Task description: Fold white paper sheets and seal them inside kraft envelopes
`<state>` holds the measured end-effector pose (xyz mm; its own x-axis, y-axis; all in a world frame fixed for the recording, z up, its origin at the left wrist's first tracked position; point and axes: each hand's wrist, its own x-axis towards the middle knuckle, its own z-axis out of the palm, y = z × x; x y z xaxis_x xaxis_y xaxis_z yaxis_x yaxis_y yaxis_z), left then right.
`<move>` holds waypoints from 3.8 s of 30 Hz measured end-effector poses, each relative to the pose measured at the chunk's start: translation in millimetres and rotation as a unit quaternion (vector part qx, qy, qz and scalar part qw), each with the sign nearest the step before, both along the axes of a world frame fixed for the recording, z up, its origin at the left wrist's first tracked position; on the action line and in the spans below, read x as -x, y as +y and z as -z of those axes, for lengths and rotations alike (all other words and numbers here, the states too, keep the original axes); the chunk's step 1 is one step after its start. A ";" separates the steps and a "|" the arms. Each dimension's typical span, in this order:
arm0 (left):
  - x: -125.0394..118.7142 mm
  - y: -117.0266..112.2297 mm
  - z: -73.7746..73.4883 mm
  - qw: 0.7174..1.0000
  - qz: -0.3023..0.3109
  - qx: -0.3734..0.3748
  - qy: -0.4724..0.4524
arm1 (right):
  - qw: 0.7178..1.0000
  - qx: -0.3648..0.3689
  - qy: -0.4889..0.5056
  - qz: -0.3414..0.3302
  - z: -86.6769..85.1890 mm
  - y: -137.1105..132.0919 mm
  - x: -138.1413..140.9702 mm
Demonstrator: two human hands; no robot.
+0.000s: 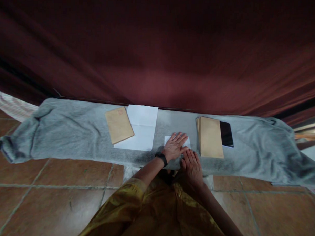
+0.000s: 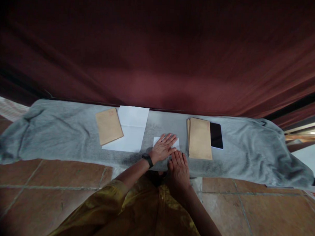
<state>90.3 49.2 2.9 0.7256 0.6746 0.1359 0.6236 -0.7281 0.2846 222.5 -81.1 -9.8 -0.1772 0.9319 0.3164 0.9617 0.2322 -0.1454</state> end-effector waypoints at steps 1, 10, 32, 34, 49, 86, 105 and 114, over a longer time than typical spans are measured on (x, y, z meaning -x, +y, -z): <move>0.0 1.0 0.2 1.000 -0.001 -0.003 0.000 | 1.000 0.000 0.001 -0.001 0.4 0.0 -0.3; 20.7 -22.0 -2.3 0.998 -0.037 -0.046 0.007 | 1.000 -0.003 0.002 0.000 5.2 0.7 -1.3; 54.9 -43.4 -8.0 0.997 0.058 -0.036 0.030 | 0.990 0.037 0.137 -0.015 9.6 23.9 -16.5; 55.2 -43.6 -9.3 0.998 0.056 -0.027 0.033 | 0.993 0.043 0.113 -0.013 9.7 30.2 -15.7; 55.0 -43.1 -13.4 0.998 0.051 -0.018 0.033 | 0.998 0.017 0.048 0.034 6.8 68.2 -11.8; 22.6 32.2 -29.4 0.989 -0.142 0.041 0.022 | 0.997 -0.009 0.056 0.050 -1.9 1.2 -11.0; 60.2 -29.9 -41.1 0.996 0.008 -0.083 0.016 | 0.957 -0.052 0.264 0.106 20.5 -1.3 -18.1; 71.3 -36.6 -10.9 0.999 0.034 -0.020 -0.022 | 0.978 -0.040 0.207 0.001 1.3 13.6 -8.8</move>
